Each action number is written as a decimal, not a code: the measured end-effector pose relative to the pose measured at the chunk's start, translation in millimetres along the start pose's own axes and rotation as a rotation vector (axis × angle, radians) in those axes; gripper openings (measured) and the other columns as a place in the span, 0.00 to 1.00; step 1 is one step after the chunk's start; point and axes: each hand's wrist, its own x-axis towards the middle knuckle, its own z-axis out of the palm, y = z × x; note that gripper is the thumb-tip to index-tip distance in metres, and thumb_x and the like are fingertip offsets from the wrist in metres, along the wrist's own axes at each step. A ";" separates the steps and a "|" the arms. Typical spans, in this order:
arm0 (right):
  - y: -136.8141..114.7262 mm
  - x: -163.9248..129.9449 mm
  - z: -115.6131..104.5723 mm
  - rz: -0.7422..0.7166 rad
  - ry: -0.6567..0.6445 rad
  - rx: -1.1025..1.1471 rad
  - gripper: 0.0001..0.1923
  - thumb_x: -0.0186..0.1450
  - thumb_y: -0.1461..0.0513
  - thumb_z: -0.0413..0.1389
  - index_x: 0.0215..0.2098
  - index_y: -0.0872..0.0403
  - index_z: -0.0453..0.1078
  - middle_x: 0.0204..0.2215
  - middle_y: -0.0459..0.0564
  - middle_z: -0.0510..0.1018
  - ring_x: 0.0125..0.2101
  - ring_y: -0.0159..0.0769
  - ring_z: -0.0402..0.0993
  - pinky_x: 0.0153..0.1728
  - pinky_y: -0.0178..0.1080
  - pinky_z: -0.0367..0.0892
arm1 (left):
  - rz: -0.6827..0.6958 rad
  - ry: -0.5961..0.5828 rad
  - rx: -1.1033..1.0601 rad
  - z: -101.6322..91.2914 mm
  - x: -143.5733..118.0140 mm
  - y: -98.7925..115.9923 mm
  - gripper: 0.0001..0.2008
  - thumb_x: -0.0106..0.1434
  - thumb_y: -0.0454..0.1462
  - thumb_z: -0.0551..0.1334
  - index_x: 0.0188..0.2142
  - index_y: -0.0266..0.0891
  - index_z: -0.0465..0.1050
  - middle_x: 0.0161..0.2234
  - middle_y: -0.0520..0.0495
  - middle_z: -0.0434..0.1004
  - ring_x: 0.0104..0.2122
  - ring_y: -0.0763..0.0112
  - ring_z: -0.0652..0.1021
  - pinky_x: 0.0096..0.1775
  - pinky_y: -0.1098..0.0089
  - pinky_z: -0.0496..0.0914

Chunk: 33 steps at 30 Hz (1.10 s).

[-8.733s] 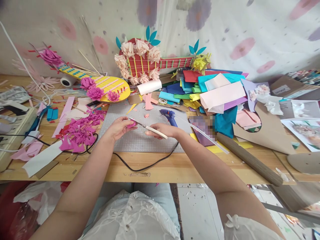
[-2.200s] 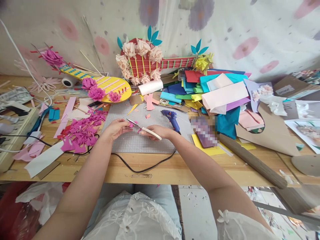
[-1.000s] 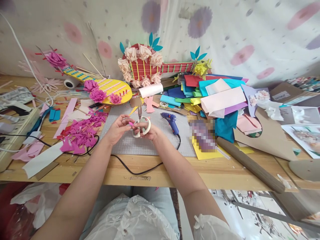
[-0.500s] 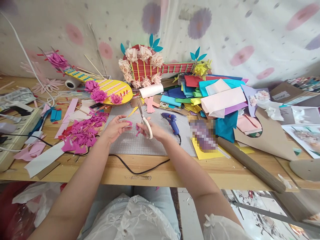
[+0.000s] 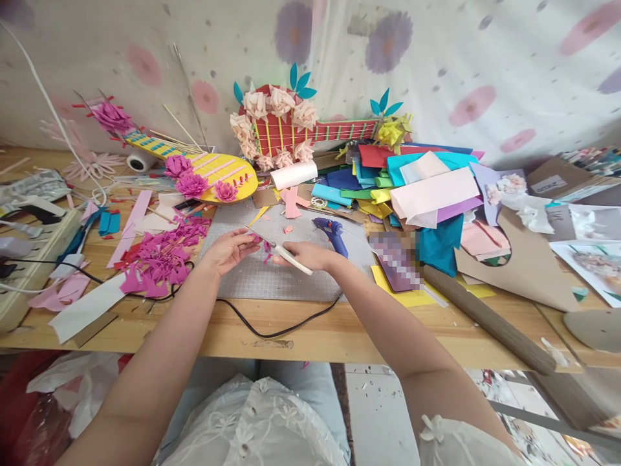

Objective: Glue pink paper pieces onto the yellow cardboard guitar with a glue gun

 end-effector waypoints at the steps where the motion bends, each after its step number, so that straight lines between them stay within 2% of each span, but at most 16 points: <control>1: -1.7 -0.3 0.7 0.007 -0.002 0.012 0.23 0.60 0.42 0.49 0.28 0.53 0.58 0.22 0.43 0.66 0.25 0.30 0.61 0.27 0.34 0.54 | 0.000 0.007 -0.001 -0.5 0.2 -0.3 0.13 0.51 0.21 0.61 0.32 0.34 0.63 0.24 0.47 0.77 0.24 0.72 0.78 0.35 0.69 0.75; 8: -9.0 -2.8 2.6 0.054 0.007 0.034 0.24 0.59 0.41 0.49 0.28 0.53 0.58 0.21 0.43 0.65 0.25 0.31 0.61 0.28 0.34 0.55 | -0.010 0.040 -0.015 -1.4 1.6 -1.9 0.11 0.51 0.20 0.60 0.30 0.33 0.65 0.23 0.48 0.77 0.24 0.72 0.78 0.34 0.70 0.75; 17: -6.8 -4.6 -0.5 0.045 -0.032 0.002 0.25 0.59 0.40 0.48 0.28 0.53 0.57 0.22 0.43 0.65 0.25 0.31 0.61 0.28 0.35 0.56 | -0.048 0.017 0.027 -4.3 6.3 -4.8 0.06 0.52 0.21 0.60 0.23 0.28 0.72 0.23 0.47 0.77 0.24 0.74 0.78 0.36 0.72 0.75; 24: -3.0 -3.2 1.9 0.036 -0.015 0.058 0.26 0.57 0.39 0.49 0.28 0.53 0.57 0.22 0.43 0.65 0.25 0.30 0.61 0.28 0.35 0.56 | -0.046 0.036 0.024 -5.8 8.4 -6.4 0.06 0.52 0.22 0.61 0.23 0.28 0.74 0.24 0.46 0.78 0.25 0.75 0.78 0.38 0.72 0.75; 33: 4.7 -0.8 3.5 0.043 0.015 0.126 0.25 0.57 0.40 0.52 0.27 0.53 0.59 0.20 0.41 0.64 0.22 0.27 0.59 0.25 0.33 0.54 | -0.051 0.071 0.018 -5.5 10.3 -8.3 0.07 0.53 0.22 0.60 0.24 0.27 0.74 0.23 0.46 0.78 0.25 0.75 0.78 0.34 0.75 0.75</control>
